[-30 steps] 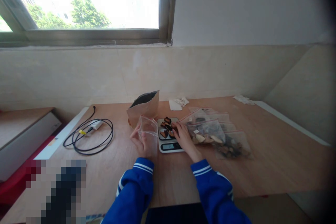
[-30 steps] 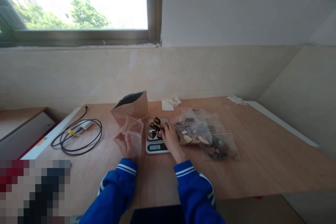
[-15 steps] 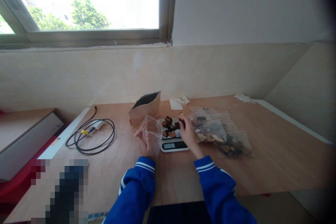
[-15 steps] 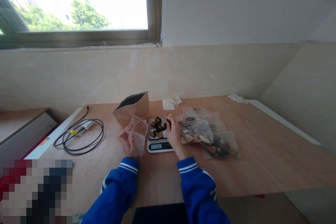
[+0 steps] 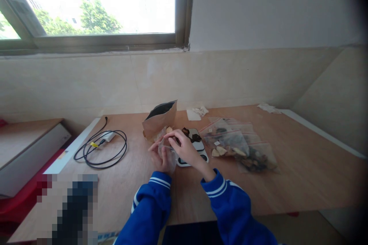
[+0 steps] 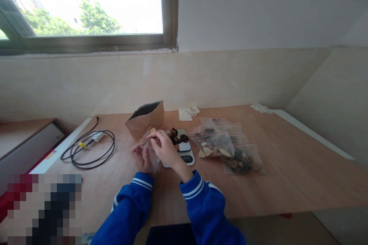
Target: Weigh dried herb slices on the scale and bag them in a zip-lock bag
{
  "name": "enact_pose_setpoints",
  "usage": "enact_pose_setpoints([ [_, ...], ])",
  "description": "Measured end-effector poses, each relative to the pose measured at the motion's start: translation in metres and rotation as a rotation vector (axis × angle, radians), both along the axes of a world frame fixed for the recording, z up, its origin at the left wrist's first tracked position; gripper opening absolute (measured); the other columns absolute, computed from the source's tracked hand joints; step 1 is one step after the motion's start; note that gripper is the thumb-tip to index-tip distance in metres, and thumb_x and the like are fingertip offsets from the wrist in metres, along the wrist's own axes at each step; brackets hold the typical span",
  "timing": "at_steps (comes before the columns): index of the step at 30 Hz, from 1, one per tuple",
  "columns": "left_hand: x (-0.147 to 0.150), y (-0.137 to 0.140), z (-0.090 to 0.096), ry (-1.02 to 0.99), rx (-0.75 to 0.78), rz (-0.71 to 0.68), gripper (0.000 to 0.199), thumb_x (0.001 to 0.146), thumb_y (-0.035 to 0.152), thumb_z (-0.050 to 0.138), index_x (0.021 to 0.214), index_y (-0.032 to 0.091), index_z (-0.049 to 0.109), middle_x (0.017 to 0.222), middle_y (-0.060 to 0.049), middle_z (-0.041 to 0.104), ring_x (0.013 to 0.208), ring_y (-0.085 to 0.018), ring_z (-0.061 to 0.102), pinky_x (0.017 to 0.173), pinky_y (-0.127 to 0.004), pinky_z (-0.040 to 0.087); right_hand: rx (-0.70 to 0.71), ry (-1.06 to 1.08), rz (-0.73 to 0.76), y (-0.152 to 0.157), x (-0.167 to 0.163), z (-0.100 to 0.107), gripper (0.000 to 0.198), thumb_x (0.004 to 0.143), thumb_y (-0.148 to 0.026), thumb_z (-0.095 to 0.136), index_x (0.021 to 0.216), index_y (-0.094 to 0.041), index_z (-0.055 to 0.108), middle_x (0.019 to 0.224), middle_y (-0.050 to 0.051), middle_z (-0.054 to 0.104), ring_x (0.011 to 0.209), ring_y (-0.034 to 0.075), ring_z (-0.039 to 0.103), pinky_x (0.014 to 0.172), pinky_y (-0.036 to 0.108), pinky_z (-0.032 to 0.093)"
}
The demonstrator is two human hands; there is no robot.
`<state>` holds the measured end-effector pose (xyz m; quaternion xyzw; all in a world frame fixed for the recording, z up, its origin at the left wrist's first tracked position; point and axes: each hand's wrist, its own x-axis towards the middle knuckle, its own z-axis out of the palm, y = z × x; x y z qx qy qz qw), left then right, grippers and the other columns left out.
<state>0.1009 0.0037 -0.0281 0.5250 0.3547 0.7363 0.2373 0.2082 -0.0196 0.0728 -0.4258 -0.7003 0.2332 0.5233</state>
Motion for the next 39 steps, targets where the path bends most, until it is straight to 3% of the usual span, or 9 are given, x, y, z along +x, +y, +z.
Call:
enact_pose_setpoints([
  [7,-0.001,0.001,0.0,0.02,0.054,-0.004,0.027,0.088,0.039,0.052,0.108,0.021,0.049,0.115,-0.012,0.063,0.107,-0.024,0.063,0.091,-0.045,0.049,-0.123,0.076,0.026,-0.001,0.003,-0.008,0.022,0.093,-0.027,0.042,0.101,-0.021,0.062,0.096,0.004,0.067,0.09,0.017,0.063,0.082,0.03,0.05],
  [11,-0.001,0.001,0.001,0.018,0.048,0.006,0.026,0.089,0.038,0.052,0.108,0.021,0.049,0.114,-0.012,0.064,0.105,-0.023,0.063,0.089,-0.042,0.05,-0.114,0.131,0.062,-0.006,0.003,-0.003,0.027,0.096,-0.032,0.039,0.108,-0.022,0.061,0.106,0.004,0.067,0.101,0.017,0.063,0.09,0.03,0.048],
  [16,0.0,0.002,0.004,-0.012,-0.009,0.084,0.029,0.09,0.042,0.049,0.107,0.018,0.047,0.113,-0.014,0.063,0.106,-0.024,0.062,0.092,-0.046,0.047,0.036,0.05,-0.248,0.002,0.018,-0.016,0.03,0.096,-0.029,0.034,0.107,-0.02,0.06,0.108,0.009,0.064,0.106,0.02,0.058,0.094,0.035,0.045],
  [19,-0.001,0.004,0.002,-0.035,-0.047,0.108,0.031,0.09,0.044,0.048,0.106,0.018,0.045,0.111,-0.015,0.062,0.103,-0.023,0.062,0.093,-0.045,0.047,0.082,-0.114,-0.505,0.012,0.031,-0.045,0.028,0.092,-0.032,0.04,0.107,-0.018,0.059,0.108,0.014,0.06,0.109,0.026,0.054,0.098,0.045,0.042],
  [22,-0.002,0.005,0.0,-0.043,-0.068,0.097,0.03,0.09,0.044,0.048,0.105,0.019,0.044,0.111,-0.014,0.062,0.103,-0.022,0.062,0.092,-0.043,0.047,0.03,-0.305,-0.588,0.018,0.036,-0.079,0.043,0.085,-0.039,0.053,0.118,-0.011,0.054,0.121,0.022,0.053,0.119,0.034,0.047,0.099,0.054,0.038],
  [25,-0.003,0.004,0.0,-0.038,-0.082,0.095,0.03,0.09,0.044,0.049,0.105,0.019,0.045,0.113,-0.013,0.061,0.105,-0.022,0.062,0.093,-0.041,0.048,0.013,-0.417,-0.529,0.02,0.034,-0.102,0.052,0.084,-0.037,0.055,0.127,-0.009,0.047,0.134,0.024,0.045,0.129,0.036,0.04,0.103,0.057,0.035],
  [28,-0.003,0.003,0.001,-0.031,-0.083,0.099,0.029,0.091,0.043,0.047,0.106,0.018,0.045,0.113,-0.015,0.061,0.106,-0.023,0.061,0.093,-0.042,0.047,0.038,-0.412,-0.463,0.021,0.032,-0.109,0.046,0.087,-0.031,0.049,0.129,-0.011,0.047,0.138,0.022,0.044,0.132,0.032,0.037,0.106,0.054,0.034],
  [33,-0.004,0.005,0.0,-0.039,-0.095,0.113,0.028,0.091,0.042,0.048,0.106,0.019,0.046,0.107,-0.013,0.062,0.1,-0.021,0.062,0.088,-0.04,0.047,0.024,-0.328,-0.396,0.022,0.04,-0.108,0.034,0.086,-0.017,0.042,0.115,-0.013,0.058,0.114,0.018,0.061,0.113,0.029,0.055,0.099,0.048,0.043],
  [39,-0.005,0.004,-0.002,-0.021,-0.13,0.121,0.028,0.09,0.043,0.049,0.105,0.019,0.047,0.1,-0.009,0.062,0.093,-0.019,0.062,0.082,-0.036,0.048,0.024,-0.259,-0.387,0.021,0.047,-0.108,0.048,0.076,-0.005,0.035,0.116,-0.017,0.058,0.109,0.012,0.064,0.106,0.025,0.058,0.097,0.046,0.045],
])
